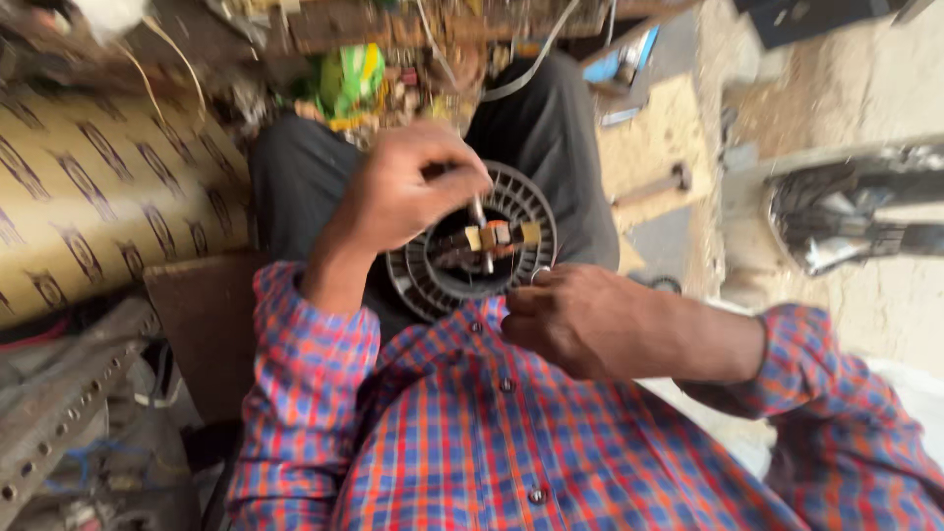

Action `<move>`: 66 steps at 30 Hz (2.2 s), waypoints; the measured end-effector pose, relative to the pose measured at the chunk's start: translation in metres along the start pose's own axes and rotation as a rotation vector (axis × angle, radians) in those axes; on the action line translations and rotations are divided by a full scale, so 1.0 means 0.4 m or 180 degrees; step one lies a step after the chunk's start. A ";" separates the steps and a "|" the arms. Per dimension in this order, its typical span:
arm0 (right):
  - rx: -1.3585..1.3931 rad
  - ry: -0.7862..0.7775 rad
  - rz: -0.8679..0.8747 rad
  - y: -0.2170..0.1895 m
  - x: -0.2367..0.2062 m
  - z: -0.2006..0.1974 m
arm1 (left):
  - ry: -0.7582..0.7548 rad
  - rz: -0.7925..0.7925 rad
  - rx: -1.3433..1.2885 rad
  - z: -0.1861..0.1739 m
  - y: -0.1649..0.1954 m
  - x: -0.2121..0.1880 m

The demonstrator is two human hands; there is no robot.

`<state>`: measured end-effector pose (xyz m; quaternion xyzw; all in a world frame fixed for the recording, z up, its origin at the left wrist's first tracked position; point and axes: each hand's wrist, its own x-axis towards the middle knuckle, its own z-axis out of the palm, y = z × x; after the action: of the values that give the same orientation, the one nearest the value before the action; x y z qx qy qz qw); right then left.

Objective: The person sits on the ground repairing an electric motor armature, winding copper wire around the commutator slots by hand and pressing the windings into place. They turn the armature over and continue winding wire around it, working on it in their lap.

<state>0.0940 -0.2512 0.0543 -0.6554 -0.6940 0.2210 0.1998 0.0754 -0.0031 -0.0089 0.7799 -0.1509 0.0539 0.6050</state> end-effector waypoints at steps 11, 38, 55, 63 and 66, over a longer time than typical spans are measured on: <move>0.0253 0.1574 0.0768 0.316 -0.003 0.028 | 0.1075 0.0618 -0.0355 0.075 0.018 -0.102; 0.0950 0.0339 0.0034 0.032 0.030 -0.049 | -0.0793 0.0035 0.0295 0.004 -0.024 0.037; -0.0204 0.1628 0.1168 0.200 -0.091 -0.061 | 0.0260 0.0248 0.0092 0.032 0.108 0.013; 0.0051 0.1722 0.0646 0.239 0.038 -0.009 | 0.1216 0.0677 0.2139 0.137 0.085 -0.227; -0.0047 0.1630 0.1226 0.321 0.018 0.029 | 0.1528 0.0179 0.0703 0.142 0.038 -0.214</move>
<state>0.1923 -0.2391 -0.0284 -0.8105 -0.4860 0.0776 0.3177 -0.0161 -0.0466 -0.0326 0.8016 -0.0179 0.2702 0.5330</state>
